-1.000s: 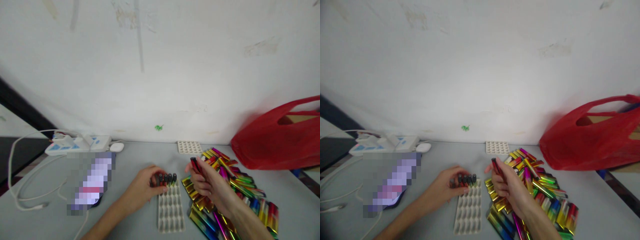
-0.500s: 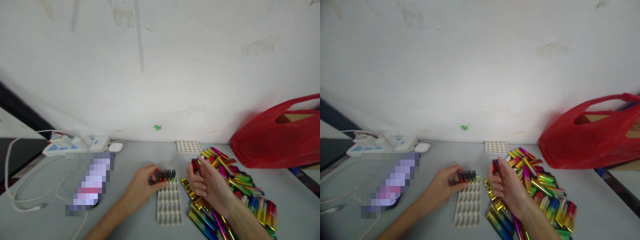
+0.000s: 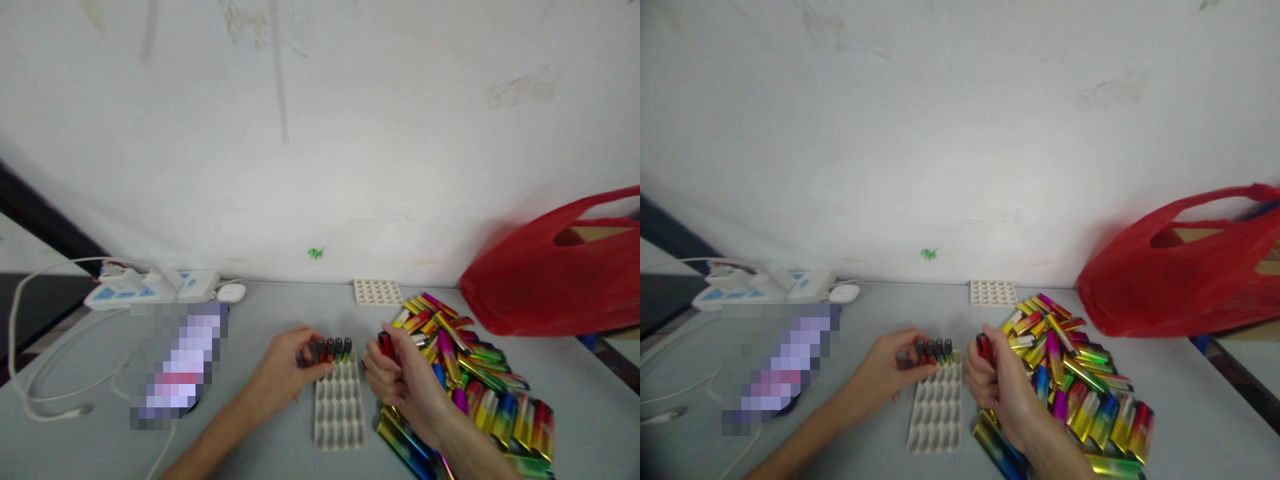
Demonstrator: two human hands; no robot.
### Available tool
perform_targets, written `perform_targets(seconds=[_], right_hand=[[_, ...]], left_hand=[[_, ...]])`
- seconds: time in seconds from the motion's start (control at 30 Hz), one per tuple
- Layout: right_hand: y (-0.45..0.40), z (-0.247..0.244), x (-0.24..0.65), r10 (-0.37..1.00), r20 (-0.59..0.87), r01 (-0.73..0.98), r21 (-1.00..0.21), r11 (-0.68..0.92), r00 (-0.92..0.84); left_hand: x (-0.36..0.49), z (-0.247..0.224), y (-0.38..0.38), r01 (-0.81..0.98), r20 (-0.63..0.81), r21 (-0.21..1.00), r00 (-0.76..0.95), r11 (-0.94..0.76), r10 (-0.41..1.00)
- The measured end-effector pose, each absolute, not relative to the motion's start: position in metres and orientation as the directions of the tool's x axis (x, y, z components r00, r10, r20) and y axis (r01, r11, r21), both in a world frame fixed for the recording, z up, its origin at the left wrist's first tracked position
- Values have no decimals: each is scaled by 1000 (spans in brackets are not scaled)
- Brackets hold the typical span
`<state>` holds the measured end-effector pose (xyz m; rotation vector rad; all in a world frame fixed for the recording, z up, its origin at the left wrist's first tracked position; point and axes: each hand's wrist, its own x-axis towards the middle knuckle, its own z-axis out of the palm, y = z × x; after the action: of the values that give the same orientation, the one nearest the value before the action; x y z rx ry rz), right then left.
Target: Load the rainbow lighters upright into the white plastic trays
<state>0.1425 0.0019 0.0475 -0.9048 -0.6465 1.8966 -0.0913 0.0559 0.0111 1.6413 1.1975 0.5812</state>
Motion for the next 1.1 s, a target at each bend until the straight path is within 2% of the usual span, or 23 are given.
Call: perform_targets(seconds=[0.47,0.97,1.1], right_hand=[[-5,55,136,869,-450,-370,-786,-495,-206],[-6,53,136,867,-428,-506,-705,-496,-254],[-3,57,134,880,-446,-529,-713,-460,-163]], left_hand=[[-92,9,57,429,-162,903,413,-34,896],[-91,12,57,447,-160,893,409,-45,898],[-92,14,56,447,-159,893,409,-45,898]])
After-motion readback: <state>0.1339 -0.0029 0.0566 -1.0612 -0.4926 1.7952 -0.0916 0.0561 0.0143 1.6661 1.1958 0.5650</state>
